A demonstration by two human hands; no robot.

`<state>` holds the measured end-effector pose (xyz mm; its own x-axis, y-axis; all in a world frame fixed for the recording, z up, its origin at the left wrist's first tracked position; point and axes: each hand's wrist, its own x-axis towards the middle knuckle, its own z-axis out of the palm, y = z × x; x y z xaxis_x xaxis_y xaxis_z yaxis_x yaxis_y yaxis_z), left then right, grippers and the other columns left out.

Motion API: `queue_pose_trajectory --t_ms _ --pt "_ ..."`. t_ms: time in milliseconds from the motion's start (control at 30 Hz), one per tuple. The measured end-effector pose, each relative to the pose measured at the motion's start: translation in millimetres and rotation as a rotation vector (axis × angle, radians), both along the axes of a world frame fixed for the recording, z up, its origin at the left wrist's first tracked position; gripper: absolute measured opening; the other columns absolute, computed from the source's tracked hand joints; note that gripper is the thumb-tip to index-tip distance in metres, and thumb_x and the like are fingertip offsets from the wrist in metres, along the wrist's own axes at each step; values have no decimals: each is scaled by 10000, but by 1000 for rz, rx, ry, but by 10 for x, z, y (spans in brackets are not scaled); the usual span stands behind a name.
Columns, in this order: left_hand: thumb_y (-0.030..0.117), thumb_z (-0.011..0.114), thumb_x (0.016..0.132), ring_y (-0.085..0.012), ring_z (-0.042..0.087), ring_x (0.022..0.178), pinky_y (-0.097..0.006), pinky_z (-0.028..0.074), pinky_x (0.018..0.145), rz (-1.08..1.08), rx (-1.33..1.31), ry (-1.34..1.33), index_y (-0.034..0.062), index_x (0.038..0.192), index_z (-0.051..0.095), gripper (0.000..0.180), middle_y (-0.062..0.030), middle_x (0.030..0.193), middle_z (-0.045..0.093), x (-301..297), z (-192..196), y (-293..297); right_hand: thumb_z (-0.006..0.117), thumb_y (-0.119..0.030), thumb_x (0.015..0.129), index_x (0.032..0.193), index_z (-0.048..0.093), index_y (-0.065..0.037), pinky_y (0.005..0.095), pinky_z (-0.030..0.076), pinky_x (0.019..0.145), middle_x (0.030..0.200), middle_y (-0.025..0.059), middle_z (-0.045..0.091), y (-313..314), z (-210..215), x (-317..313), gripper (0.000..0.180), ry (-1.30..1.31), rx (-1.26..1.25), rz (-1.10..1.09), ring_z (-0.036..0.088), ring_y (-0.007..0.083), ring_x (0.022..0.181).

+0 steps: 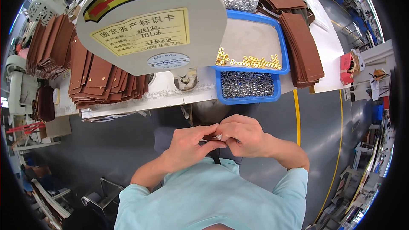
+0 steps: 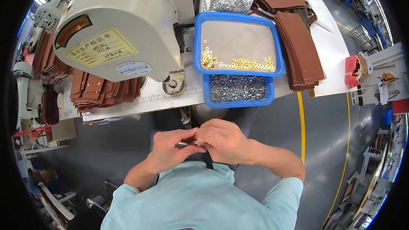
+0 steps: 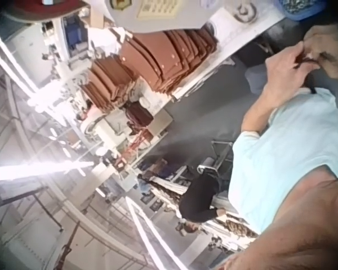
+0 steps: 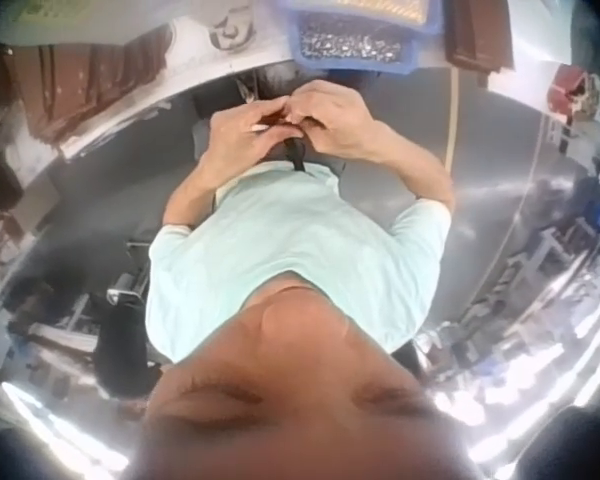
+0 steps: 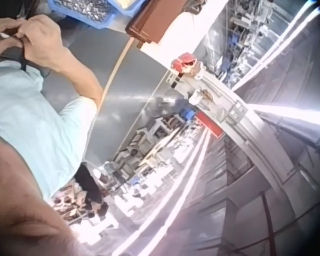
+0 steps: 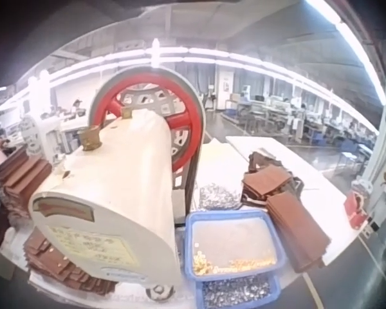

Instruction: Attaching metal rivets and components to leather panels using a machine.

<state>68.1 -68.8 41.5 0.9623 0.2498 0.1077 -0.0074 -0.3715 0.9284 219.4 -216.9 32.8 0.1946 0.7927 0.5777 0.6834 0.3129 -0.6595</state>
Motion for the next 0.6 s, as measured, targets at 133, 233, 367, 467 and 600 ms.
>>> queue_pose_trajectory --t_ms 133,233,367,467,600 --pt "152 877 797 -229 772 852 -306 614 707 -6 37 -24 17 1162 734 414 -124 999 766 7 -28 41 794 62 687 962 675 -42 357 572 649 853 72 704 -2 -43 17 317 3 20 -44 695 266 775" --pt "143 860 816 -244 767 833 -317 614 719 -37 31 1 43 1260 694 484 -119 990 766 6 -74 95 800 5 731 1033 718 -38 355 574 675 862 99 729 56 208 208 316 141 -213 52 715 254 777" --pt "66 790 868 -217 752 787 -323 615 729 51 51 132 97 1402 599 568 -103 1000 765 1 -49 126 830 -102 820 1050 780 -17 330 582 771 964 110 780 326 214 816 250 225 -489 -137 747 218 836" --pt "7 740 879 -209 739 772 -320 613 725 60 140 162 125 1402 601 554 -93 1073 753 -13 29 104 793 -70 817 1054 777 -11 354 578 719 906 147 764 652 21 1348 245 12 -528 -429 739 239 777" --pt "-4 727 868 -269 726 833 -332 593 745 11 375 59 110 1304 655 457 -102 1065 737 -40 21 157 788 -99 787 993 790 -38 401 583 769 905 167 766 916 -181 1635 215 17 -696 -354 743 308 812"
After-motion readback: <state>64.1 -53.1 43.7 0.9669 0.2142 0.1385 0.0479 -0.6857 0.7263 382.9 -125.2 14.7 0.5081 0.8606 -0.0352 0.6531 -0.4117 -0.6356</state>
